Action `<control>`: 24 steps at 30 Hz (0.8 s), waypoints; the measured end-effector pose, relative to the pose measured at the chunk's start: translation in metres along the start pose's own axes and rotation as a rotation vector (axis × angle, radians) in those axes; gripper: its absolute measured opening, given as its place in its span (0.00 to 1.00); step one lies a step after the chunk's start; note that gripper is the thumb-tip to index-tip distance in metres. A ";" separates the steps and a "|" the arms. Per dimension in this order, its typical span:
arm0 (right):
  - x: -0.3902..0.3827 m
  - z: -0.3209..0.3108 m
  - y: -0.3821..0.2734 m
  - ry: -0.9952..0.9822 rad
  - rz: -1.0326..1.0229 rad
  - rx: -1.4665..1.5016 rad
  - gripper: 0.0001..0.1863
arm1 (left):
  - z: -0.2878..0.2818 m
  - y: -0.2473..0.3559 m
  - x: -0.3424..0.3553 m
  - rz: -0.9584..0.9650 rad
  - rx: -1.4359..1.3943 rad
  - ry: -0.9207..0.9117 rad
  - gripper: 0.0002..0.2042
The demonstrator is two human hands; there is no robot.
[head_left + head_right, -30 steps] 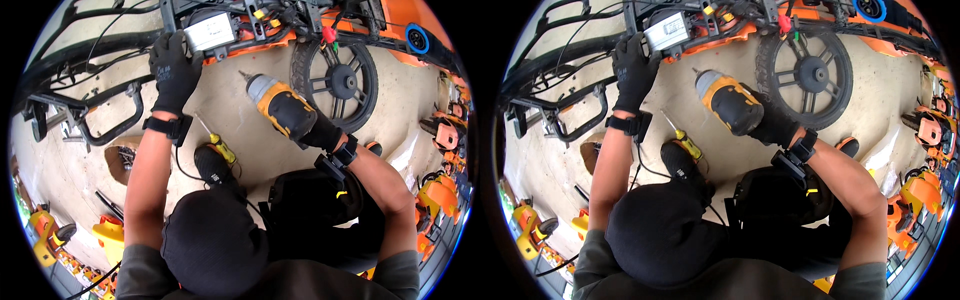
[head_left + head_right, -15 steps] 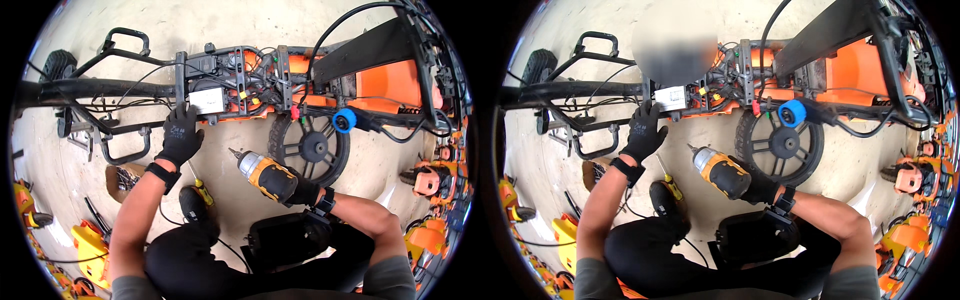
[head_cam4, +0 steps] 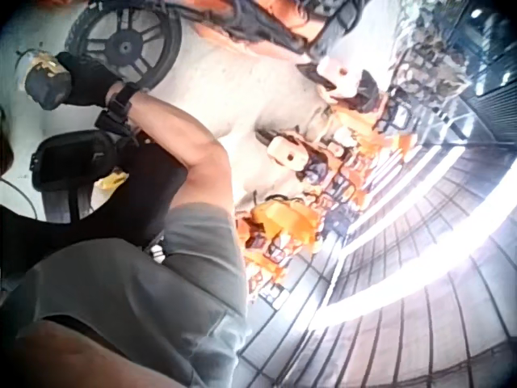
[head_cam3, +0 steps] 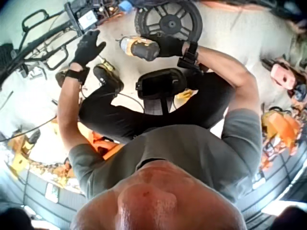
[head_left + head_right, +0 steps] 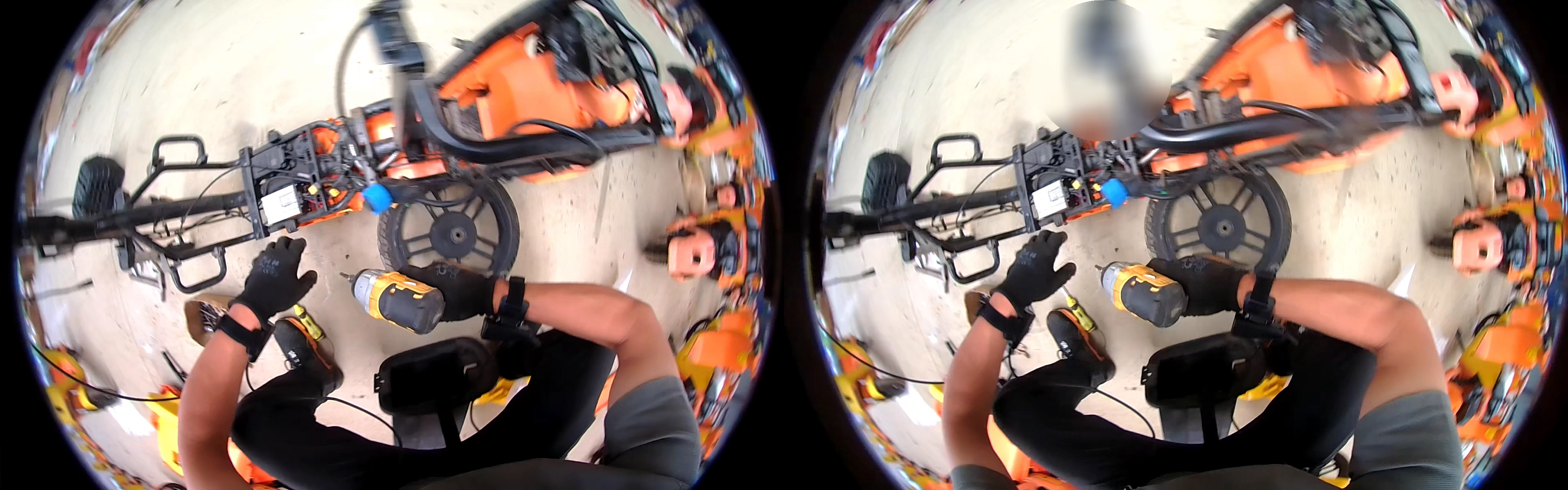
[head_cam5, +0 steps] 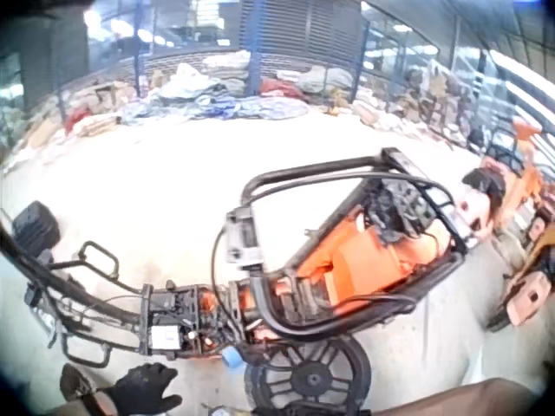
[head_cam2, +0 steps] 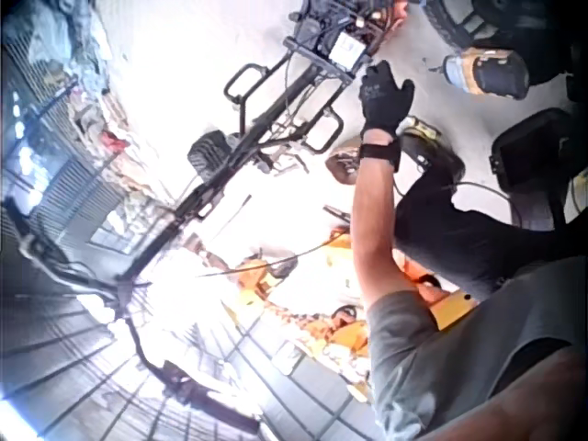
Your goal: The person connects wires and electrical components on a motorcycle frame by hand, then uses a power drill to tighten a bolt on the frame.
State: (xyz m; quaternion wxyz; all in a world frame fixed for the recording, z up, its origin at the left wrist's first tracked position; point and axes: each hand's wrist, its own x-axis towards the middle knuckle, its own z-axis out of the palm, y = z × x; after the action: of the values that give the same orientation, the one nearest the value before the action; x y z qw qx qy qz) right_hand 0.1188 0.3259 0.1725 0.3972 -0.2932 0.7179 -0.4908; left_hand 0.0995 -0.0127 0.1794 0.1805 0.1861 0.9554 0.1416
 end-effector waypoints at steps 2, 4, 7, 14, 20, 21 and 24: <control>-0.022 -0.014 -0.006 0.015 0.005 -0.136 0.28 | -0.010 0.032 -0.002 0.071 -0.040 -0.034 0.28; -0.048 -0.030 -0.016 0.021 0.060 -0.216 0.27 | -0.021 0.068 -0.004 0.130 -0.025 -0.097 0.28; -0.088 -0.052 -0.025 0.070 0.042 -0.222 0.21 | -0.059 0.137 -0.013 0.155 0.025 -0.198 0.27; -0.253 -0.120 -0.025 0.344 0.095 -0.108 0.21 | -0.203 0.373 0.046 0.370 -0.395 0.059 0.24; -0.397 -0.176 -0.052 0.549 0.194 0.061 0.25 | -0.254 0.465 0.107 0.064 -0.603 0.382 0.22; -0.419 -0.179 -0.048 0.630 0.168 0.254 0.26 | -0.256 0.479 0.119 0.030 -0.501 0.374 0.22; -0.486 -0.195 -0.044 0.728 0.038 -0.307 0.24 | -0.254 0.499 0.150 -0.003 -0.287 0.426 0.25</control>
State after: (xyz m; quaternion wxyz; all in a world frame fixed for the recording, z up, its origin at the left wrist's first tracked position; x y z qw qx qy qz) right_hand 0.2014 0.7965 0.3908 0.0771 -0.1428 0.8821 -0.4423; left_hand 0.0208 0.4407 0.5309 0.0001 0.1229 0.9422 0.3116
